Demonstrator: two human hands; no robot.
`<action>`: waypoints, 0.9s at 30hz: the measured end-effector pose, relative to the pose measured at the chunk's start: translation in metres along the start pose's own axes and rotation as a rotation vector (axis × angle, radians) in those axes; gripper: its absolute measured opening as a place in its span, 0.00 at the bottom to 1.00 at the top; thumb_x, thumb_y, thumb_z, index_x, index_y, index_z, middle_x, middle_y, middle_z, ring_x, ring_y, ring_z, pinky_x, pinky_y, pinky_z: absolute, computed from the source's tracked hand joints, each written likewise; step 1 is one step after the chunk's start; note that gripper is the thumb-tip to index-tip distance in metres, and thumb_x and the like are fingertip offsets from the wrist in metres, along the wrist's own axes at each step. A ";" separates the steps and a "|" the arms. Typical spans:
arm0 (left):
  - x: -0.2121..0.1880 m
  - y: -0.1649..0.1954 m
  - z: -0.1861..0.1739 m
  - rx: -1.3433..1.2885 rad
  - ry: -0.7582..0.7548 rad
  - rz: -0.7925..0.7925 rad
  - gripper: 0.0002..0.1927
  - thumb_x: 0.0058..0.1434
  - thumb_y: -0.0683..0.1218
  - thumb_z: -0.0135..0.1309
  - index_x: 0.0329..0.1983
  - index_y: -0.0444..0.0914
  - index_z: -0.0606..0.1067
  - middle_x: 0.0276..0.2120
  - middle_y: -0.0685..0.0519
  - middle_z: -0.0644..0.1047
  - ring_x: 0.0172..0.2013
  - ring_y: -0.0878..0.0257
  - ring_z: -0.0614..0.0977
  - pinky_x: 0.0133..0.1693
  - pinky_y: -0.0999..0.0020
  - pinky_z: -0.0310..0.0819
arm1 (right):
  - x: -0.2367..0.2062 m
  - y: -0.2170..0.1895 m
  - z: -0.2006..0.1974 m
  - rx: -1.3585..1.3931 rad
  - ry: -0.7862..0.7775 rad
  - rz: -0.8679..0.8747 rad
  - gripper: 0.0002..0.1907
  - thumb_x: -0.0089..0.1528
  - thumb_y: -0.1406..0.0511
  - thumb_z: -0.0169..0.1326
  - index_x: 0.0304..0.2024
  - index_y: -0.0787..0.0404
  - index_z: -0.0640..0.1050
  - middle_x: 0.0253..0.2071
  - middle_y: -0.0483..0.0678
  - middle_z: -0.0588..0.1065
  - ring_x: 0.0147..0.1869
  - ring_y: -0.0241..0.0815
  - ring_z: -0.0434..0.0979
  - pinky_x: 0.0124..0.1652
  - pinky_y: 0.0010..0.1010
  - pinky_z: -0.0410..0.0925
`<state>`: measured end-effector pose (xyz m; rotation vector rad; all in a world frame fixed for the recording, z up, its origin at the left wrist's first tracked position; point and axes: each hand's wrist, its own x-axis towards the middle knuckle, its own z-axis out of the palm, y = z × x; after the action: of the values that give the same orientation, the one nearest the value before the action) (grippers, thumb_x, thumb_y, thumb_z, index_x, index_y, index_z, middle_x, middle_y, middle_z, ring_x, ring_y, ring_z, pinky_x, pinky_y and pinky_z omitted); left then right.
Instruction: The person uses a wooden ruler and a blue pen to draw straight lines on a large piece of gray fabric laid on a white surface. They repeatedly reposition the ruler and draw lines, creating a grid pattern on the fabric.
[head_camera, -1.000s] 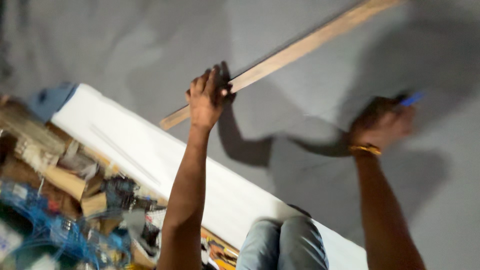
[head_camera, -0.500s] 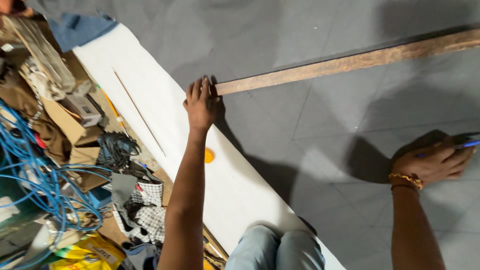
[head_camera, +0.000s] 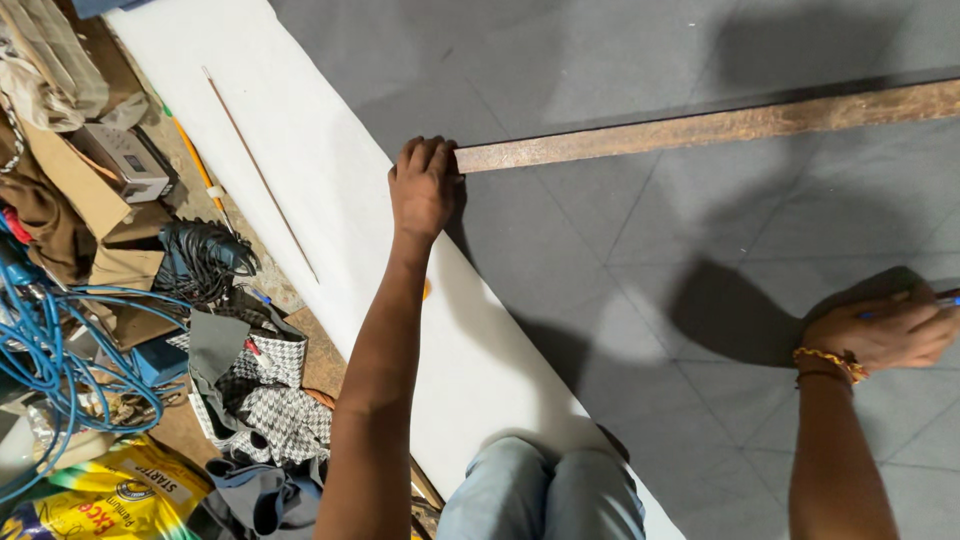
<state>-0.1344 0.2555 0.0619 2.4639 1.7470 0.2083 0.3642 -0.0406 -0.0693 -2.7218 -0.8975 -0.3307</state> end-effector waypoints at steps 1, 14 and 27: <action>0.000 0.000 0.001 0.006 0.001 0.003 0.26 0.56 0.46 0.65 0.59 0.42 0.76 0.58 0.53 0.75 0.62 0.49 0.72 0.54 0.48 0.69 | 0.000 -0.001 0.000 -0.003 0.003 0.012 0.16 0.73 0.67 0.42 0.59 0.59 0.79 0.64 0.55 0.71 0.69 0.57 0.67 0.63 0.52 0.58; 0.006 -0.001 -0.001 -0.144 -0.078 0.106 0.32 0.48 0.44 0.69 0.59 0.37 0.75 0.47 0.46 0.76 0.49 0.44 0.76 0.49 0.50 0.76 | 0.015 -0.005 0.010 -0.382 0.056 0.072 0.29 0.74 0.53 0.49 0.64 0.73 0.71 0.58 0.60 0.72 0.58 0.57 0.71 0.53 0.49 0.63; 0.005 -0.003 0.024 0.289 -0.139 0.300 0.20 0.60 0.50 0.64 0.54 0.40 0.77 0.48 0.54 0.80 0.53 0.56 0.78 0.63 0.56 0.70 | 0.002 -0.008 -0.012 0.069 -0.064 0.035 0.20 0.68 0.66 0.49 0.63 0.60 0.75 0.71 0.66 0.65 0.76 0.64 0.60 0.66 0.59 0.53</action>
<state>-0.1311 0.2610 0.0376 2.8587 1.4336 -0.2022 0.3600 -0.0372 -0.0557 -2.6953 -0.8596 -0.2032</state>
